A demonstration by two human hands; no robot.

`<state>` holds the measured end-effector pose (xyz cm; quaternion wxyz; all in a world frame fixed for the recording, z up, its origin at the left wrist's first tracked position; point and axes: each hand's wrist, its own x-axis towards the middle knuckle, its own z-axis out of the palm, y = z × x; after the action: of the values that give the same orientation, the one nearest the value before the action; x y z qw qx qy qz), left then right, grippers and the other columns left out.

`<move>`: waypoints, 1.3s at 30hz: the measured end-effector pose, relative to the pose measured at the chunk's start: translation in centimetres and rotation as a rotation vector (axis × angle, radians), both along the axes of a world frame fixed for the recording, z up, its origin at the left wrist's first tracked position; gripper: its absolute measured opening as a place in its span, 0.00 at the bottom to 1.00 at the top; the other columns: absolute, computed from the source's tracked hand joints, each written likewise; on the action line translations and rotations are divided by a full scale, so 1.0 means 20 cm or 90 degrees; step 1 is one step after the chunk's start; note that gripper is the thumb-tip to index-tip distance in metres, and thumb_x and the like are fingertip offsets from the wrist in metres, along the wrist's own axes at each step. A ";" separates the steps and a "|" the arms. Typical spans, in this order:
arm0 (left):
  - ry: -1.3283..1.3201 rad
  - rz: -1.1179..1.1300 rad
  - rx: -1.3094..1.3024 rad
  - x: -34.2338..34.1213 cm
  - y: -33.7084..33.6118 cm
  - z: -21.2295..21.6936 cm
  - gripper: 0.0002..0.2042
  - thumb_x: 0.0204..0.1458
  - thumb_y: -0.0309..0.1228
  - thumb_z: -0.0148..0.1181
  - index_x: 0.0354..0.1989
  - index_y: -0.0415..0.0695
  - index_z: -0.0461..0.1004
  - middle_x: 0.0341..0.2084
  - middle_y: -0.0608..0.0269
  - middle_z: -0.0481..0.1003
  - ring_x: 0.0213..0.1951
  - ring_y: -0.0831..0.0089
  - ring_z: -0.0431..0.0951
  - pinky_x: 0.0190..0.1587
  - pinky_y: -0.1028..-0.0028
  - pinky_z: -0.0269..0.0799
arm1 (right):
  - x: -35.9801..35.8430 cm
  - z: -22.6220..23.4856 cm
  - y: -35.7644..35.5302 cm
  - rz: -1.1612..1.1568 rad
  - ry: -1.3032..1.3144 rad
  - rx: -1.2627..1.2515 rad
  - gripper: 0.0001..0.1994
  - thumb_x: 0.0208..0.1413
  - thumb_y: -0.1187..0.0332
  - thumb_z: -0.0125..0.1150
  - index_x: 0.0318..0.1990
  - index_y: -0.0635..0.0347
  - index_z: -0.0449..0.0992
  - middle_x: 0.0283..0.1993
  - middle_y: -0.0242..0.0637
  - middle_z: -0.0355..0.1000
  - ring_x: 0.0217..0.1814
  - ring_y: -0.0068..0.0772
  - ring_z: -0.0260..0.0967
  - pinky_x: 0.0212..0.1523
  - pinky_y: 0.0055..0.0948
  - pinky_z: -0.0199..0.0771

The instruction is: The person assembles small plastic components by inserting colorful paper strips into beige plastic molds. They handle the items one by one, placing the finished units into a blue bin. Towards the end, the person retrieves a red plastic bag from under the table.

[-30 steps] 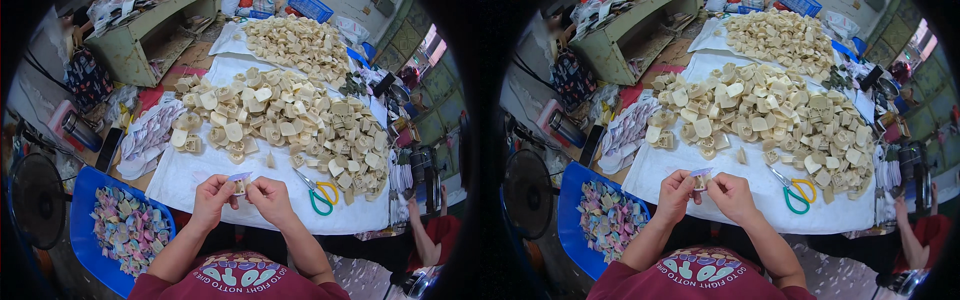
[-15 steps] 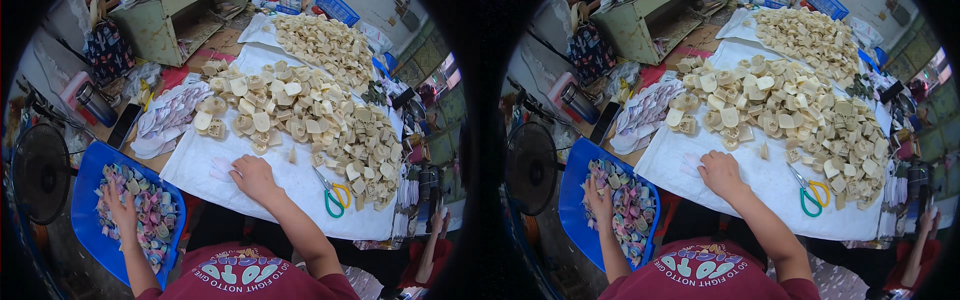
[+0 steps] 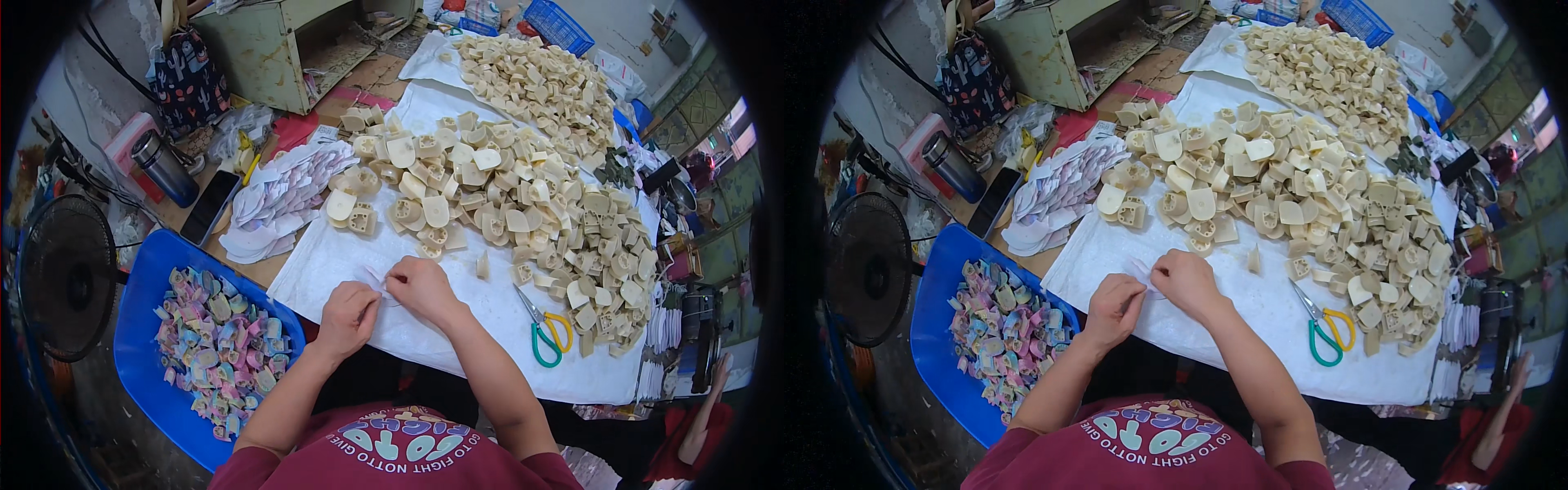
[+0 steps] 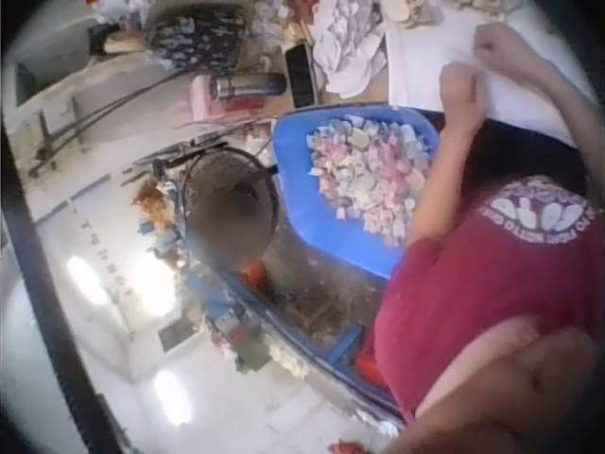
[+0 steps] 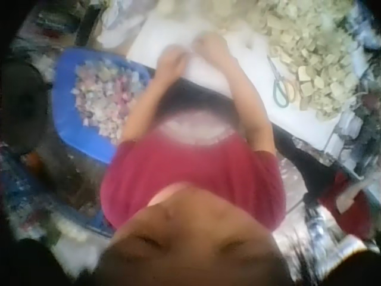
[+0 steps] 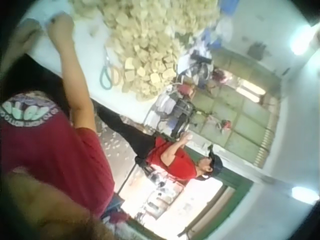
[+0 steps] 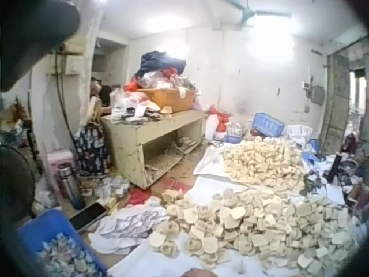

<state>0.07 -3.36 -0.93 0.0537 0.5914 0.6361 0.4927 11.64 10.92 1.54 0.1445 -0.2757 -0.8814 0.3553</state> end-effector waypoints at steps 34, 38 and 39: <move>-1.216 -0.178 0.042 0.13 0.34 0.27 0.18 0.62 0.33 0.47 0.54 0.32 0.65 0.53 0.42 0.69 0.57 0.55 0.69 0.55 0.60 0.73 | 0.43 -0.03 0.07 -0.299 -0.014 0.256 0.14 0.50 0.66 0.64 0.43 0.62 0.75 0.39 0.40 0.71 0.42 0.45 0.67 0.42 0.41 0.68; -1.085 -0.119 -0.022 0.15 0.33 0.30 0.18 0.62 0.35 0.48 0.53 0.32 0.66 0.53 0.42 0.70 0.56 0.55 0.71 0.56 0.59 0.72 | 0.52 0.00 -0.01 -0.298 0.090 0.082 0.14 0.47 0.74 0.65 0.44 0.63 0.75 0.37 0.42 0.74 0.37 0.45 0.73 0.38 0.38 0.73; -1.068 -0.100 -0.044 0.16 0.33 0.32 0.18 0.62 0.36 0.49 0.53 0.33 0.66 0.52 0.43 0.70 0.55 0.56 0.72 0.57 0.58 0.72 | 0.53 0.04 -0.04 -0.322 0.167 -0.041 0.15 0.47 0.76 0.65 0.44 0.63 0.76 0.38 0.43 0.74 0.38 0.45 0.74 0.38 0.36 0.74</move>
<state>3.27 3.26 5.49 0.5604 0.0698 0.3573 0.7439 22.33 10.17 2.34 0.3324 -0.4432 -0.7468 0.3680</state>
